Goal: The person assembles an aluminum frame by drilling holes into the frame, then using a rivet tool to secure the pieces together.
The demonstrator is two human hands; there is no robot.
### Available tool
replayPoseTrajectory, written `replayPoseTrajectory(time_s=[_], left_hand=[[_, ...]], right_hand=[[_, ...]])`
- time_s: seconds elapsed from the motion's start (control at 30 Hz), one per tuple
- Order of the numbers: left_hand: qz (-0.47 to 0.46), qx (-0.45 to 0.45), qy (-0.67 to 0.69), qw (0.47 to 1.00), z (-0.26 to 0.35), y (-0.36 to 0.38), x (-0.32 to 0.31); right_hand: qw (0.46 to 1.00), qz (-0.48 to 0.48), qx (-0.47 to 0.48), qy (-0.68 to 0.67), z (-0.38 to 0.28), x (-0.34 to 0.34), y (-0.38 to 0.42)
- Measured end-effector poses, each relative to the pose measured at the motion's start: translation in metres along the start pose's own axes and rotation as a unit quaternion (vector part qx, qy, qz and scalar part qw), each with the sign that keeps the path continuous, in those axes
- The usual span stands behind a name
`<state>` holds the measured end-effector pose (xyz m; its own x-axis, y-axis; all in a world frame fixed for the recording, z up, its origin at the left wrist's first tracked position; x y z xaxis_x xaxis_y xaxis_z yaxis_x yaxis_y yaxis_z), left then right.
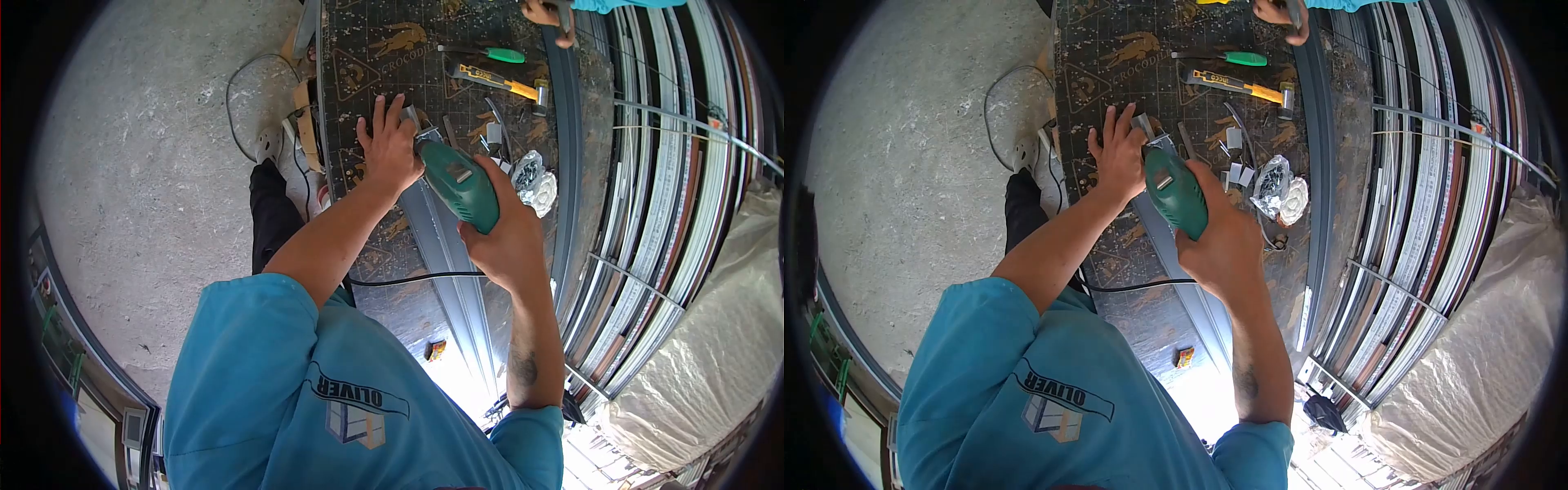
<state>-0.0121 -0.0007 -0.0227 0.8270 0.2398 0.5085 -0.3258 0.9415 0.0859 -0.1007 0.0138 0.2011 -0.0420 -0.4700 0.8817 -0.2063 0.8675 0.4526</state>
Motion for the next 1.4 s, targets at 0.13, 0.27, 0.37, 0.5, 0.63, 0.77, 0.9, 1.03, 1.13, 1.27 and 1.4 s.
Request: replayPoseTrajectory(time_s=[0.13,0.27,0.37,0.5,0.63,0.77,0.9,1.03,1.13,1.27,1.4], left_hand=[[0.001,0.002,0.001,1.0,0.002,-0.001,0.002],[-0.001,0.007,0.014,1.0,0.0,0.003,0.006],[-0.003,0.012,0.007,1.0,-0.001,0.0,0.007],[-0.035,0.035,0.008,0.999,0.004,-0.001,0.012],[-0.014,0.014,0.022,1.0,-0.001,-0.002,0.004],[-0.02,0.028,0.006,0.999,-0.001,-0.004,0.003],[-0.028,0.041,-0.016,0.999,0.0,-0.004,0.001],[-0.012,0.015,-0.01,1.0,-0.001,-0.003,-0.002],[-0.015,0.014,-0.038,0.999,-0.004,-0.001,-0.004],[-0.032,0.026,-0.04,0.998,0.007,-0.003,0.003],[-0.036,0.017,-0.065,0.997,-0.002,-0.003,-0.003]], right_hand=[[0.999,0.034,0.031,-0.014,0.004,-0.008,-0.001],[1.0,0.004,0.001,-0.018,0.009,-0.004,-0.006],[0.996,0.042,0.056,-0.057,0.025,-0.011,-0.012],[0.971,0.03,0.018,-0.236,0.047,-0.018,-0.018],[0.907,-0.019,-0.076,-0.414,0.044,-0.014,-0.012],[0.879,0.006,-0.06,-0.472,0.055,-0.027,-0.007],[0.875,0.053,-0.061,-0.477,0.055,-0.039,0.008],[0.888,0.099,-0.086,-0.44,0.056,-0.04,0.037],[0.855,0.122,-0.074,-0.498,0.064,-0.028,0.076],[0.801,0.144,-0.14,-0.565,0.083,-0.038,0.148],[0.812,0.133,-0.17,-0.542,0.103,-0.063,0.217]])
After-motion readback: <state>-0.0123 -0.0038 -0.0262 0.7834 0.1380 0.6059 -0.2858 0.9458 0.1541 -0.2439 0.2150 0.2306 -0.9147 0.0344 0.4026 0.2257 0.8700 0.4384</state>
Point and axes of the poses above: each hand's wrist, its own y-axis away from the middle knuckle, its own x-axis out of the back of the hand, z = x × y, the point moved 2 cm from there along -y, towards the middle knuckle, and after that the axes turned 8 degrees about y, right-handed, at the moved point
